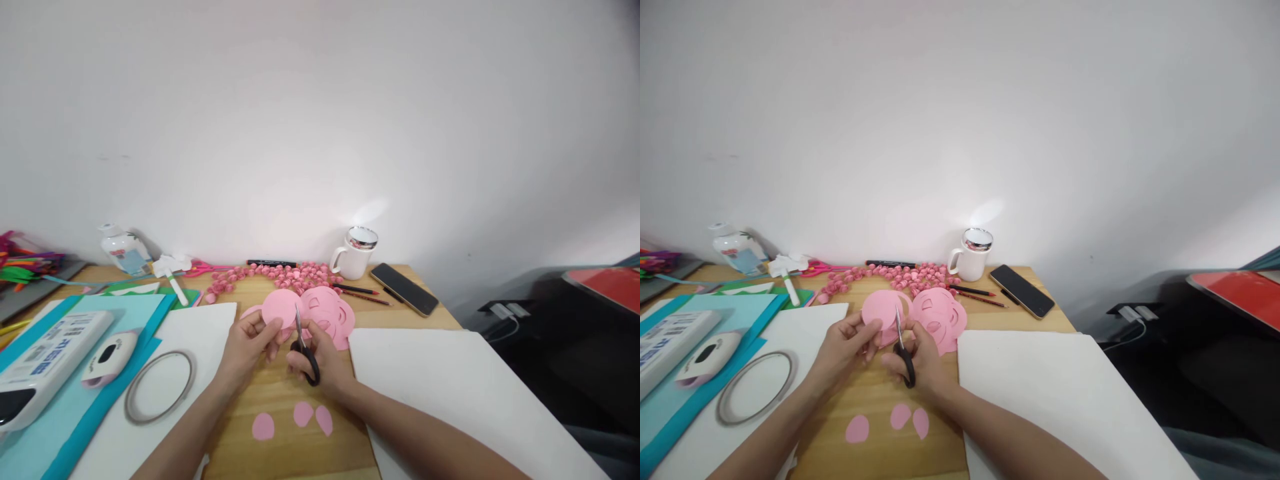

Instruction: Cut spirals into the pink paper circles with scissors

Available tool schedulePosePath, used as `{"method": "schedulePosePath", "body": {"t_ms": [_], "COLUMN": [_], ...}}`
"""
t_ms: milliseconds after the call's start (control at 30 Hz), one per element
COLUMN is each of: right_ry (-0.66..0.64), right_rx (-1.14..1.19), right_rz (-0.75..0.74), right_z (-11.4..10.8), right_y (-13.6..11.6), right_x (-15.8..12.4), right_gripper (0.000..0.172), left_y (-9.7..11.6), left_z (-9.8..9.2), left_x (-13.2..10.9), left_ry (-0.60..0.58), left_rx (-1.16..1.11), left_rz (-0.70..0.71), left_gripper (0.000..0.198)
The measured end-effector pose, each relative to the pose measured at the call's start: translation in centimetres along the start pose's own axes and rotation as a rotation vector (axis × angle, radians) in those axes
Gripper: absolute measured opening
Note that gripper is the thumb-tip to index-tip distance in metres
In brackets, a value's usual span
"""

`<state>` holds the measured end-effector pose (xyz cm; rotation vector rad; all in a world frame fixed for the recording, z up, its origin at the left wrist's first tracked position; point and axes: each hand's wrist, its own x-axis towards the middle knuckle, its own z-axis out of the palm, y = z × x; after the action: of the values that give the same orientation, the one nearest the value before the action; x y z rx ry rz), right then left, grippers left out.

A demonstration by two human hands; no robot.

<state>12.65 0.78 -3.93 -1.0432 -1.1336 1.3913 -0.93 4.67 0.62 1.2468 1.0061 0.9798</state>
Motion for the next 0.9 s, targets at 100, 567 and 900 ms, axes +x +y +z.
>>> {"method": "schedulePosePath", "body": {"t_ms": [100, 567, 900], "right_ry": [-0.03, -0.008, 0.028], "right_rx": [0.007, 0.068, 0.026], "right_rz": [0.014, -0.077, -0.049], "right_z": [0.0, 0.1, -0.1], "right_y": [0.1, -1.1, -0.4], "right_x": [-0.1, 0.0, 0.1], "right_gripper": [0.043, 0.05, 0.043], "left_y": [-0.1, 0.2, -0.2], "left_z": [0.0, 0.0, -0.3], "left_x": [0.0, -0.2, 0.1], "left_ry": [0.024, -0.036, -0.025], "left_rx": [0.043, 0.156, 0.1], "left_rz": [-0.001, -0.005, 0.008], "left_gripper": [0.031, 0.03, 0.028]}}
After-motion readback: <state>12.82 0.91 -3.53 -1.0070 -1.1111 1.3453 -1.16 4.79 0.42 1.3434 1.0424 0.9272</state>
